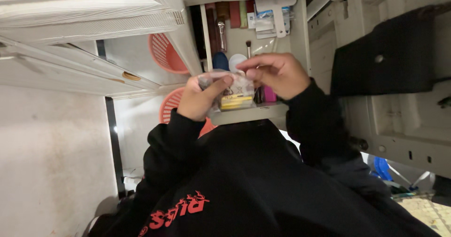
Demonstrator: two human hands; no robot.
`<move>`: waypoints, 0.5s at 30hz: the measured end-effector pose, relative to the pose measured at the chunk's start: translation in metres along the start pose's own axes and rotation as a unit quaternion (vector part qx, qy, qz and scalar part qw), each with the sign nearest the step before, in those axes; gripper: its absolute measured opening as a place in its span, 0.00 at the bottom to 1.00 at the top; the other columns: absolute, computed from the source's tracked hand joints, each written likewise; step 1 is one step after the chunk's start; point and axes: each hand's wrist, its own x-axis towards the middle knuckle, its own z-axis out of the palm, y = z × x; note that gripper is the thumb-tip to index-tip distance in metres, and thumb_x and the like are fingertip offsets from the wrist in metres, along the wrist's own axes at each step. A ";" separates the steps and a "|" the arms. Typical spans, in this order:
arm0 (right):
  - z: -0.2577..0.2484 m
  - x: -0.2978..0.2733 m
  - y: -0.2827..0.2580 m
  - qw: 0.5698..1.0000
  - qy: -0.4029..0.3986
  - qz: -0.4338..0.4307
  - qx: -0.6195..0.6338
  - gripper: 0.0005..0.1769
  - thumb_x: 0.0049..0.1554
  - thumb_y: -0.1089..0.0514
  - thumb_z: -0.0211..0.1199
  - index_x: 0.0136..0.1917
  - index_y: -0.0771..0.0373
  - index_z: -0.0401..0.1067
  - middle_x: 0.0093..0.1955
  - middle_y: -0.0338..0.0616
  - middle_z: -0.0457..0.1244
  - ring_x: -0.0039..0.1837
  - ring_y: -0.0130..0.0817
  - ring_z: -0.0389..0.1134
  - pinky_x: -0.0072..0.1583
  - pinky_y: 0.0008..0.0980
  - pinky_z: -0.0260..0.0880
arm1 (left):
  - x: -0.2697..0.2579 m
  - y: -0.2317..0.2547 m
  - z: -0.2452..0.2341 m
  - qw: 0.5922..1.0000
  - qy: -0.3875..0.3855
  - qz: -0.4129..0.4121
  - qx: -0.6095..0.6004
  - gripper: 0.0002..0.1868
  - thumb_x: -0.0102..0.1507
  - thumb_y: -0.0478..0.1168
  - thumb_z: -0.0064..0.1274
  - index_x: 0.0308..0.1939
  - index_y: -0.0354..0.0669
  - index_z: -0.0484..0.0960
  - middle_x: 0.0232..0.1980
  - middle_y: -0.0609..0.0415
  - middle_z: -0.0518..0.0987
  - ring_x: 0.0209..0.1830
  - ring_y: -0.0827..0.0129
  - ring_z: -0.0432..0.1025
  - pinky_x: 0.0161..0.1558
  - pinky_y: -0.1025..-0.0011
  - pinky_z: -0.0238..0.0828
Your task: The person transfers small items from a pink basket into a white drawer, including scissors, a plastic bag, and a small white packet. They place each item into the drawer and close it.
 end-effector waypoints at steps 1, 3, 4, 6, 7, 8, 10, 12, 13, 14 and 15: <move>0.002 -0.001 0.001 1.000 0.007 -0.029 -0.010 0.10 0.62 0.64 0.63 0.57 0.65 0.77 0.52 0.44 0.71 0.51 0.28 0.74 0.53 0.28 0.78 | 0.001 0.000 0.002 1.000 -0.005 0.001 -0.003 0.12 0.66 0.40 0.58 0.48 0.37 0.87 0.29 0.62 0.81 0.18 0.84 0.64 0.21 0.81 0.56; 0.002 -0.003 0.004 0.998 0.012 -0.047 -0.025 0.08 0.62 0.65 0.65 0.56 0.67 0.77 0.51 0.46 0.71 0.51 0.30 0.74 0.54 0.29 0.78 | 0.000 0.001 0.005 1.000 -0.012 0.001 -0.010 0.12 0.66 0.40 0.59 0.49 0.36 0.87 0.29 0.62 0.80 0.18 0.84 0.64 0.20 0.81 0.55; -0.001 -0.004 0.006 0.999 0.011 -0.036 -0.030 0.08 0.63 0.65 0.64 0.56 0.67 0.77 0.50 0.47 0.72 0.50 0.31 0.74 0.54 0.30 0.78 | 0.000 0.001 0.006 1.000 -0.014 -0.001 -0.013 0.12 0.66 0.40 0.59 0.49 0.36 0.87 0.28 0.62 0.80 0.18 0.83 0.63 0.20 0.81 0.54; -0.009 -0.004 0.010 0.999 0.030 0.010 0.010 0.08 0.63 0.65 0.64 0.56 0.68 0.76 0.50 0.48 0.72 0.49 0.31 0.75 0.53 0.31 0.79 | -0.001 0.003 0.006 1.000 -0.004 0.013 0.007 0.12 0.66 0.40 0.58 0.50 0.37 0.87 0.30 0.62 0.81 0.18 0.84 0.63 0.20 0.81 0.54; -0.015 -0.005 0.011 0.996 0.050 0.047 0.056 0.08 0.63 0.65 0.63 0.56 0.68 0.75 0.50 0.48 0.72 0.49 0.32 0.76 0.53 0.32 0.80 | -0.003 0.004 0.005 0.999 0.009 0.028 0.031 0.12 0.67 0.40 0.57 0.50 0.37 0.87 0.32 0.63 0.82 0.19 0.85 0.62 0.21 0.82 0.55; -0.021 -0.007 0.011 0.989 0.070 0.082 0.101 0.09 0.63 0.64 0.63 0.56 0.68 0.74 0.50 0.48 0.71 0.49 0.33 0.76 0.52 0.33 0.81 | -0.004 0.005 0.004 0.997 0.021 0.044 0.054 0.13 0.68 0.41 0.56 0.51 0.37 0.88 0.34 0.64 0.83 0.20 0.86 0.62 0.22 0.82 0.55; -0.033 -0.012 0.007 0.987 0.065 0.078 0.127 0.09 0.63 0.65 0.63 0.57 0.69 0.73 0.50 0.50 0.71 0.51 0.35 0.76 0.54 0.35 0.82 | -0.003 0.010 -0.001 0.998 0.024 0.054 0.031 0.13 0.68 0.41 0.54 0.50 0.36 0.87 0.34 0.61 0.83 0.18 0.84 0.62 0.21 0.81 0.55; -0.039 -0.019 0.001 0.984 0.076 0.087 0.134 0.10 0.62 0.66 0.63 0.57 0.69 0.73 0.51 0.52 0.71 0.51 0.37 0.76 0.55 0.37 0.82 | -0.003 0.012 -0.004 0.998 0.035 0.043 0.018 0.13 0.69 0.41 0.54 0.50 0.36 0.87 0.32 0.59 0.81 0.17 0.83 0.62 0.20 0.80 0.56; -0.040 -0.022 -0.001 0.983 0.090 0.097 0.128 0.11 0.61 0.67 0.63 0.58 0.68 0.73 0.51 0.52 0.71 0.51 0.37 0.76 0.55 0.37 0.82 | -0.004 0.012 -0.007 0.998 0.044 0.029 0.016 0.13 0.69 0.41 0.54 0.50 0.36 0.87 0.30 0.59 0.79 0.17 0.82 0.63 0.20 0.80 0.57; -0.039 -0.025 -0.003 0.981 0.104 0.108 0.123 0.12 0.60 0.67 0.63 0.58 0.67 0.74 0.51 0.52 0.71 0.51 0.37 0.76 0.55 0.37 0.82 | -0.004 0.013 -0.008 0.998 0.053 0.015 0.015 0.14 0.69 0.41 0.54 0.51 0.36 0.87 0.28 0.58 0.77 0.16 0.82 0.63 0.19 0.79 0.57; -0.038 -0.027 -0.004 0.982 0.107 0.094 0.126 0.11 0.60 0.68 0.63 0.57 0.67 0.74 0.51 0.52 0.71 0.51 0.37 0.76 0.55 0.37 0.82 | -0.003 0.012 -0.009 0.998 0.060 0.021 0.013 0.13 0.68 0.41 0.55 0.51 0.35 0.87 0.29 0.58 0.79 0.17 0.81 0.63 0.19 0.79 0.58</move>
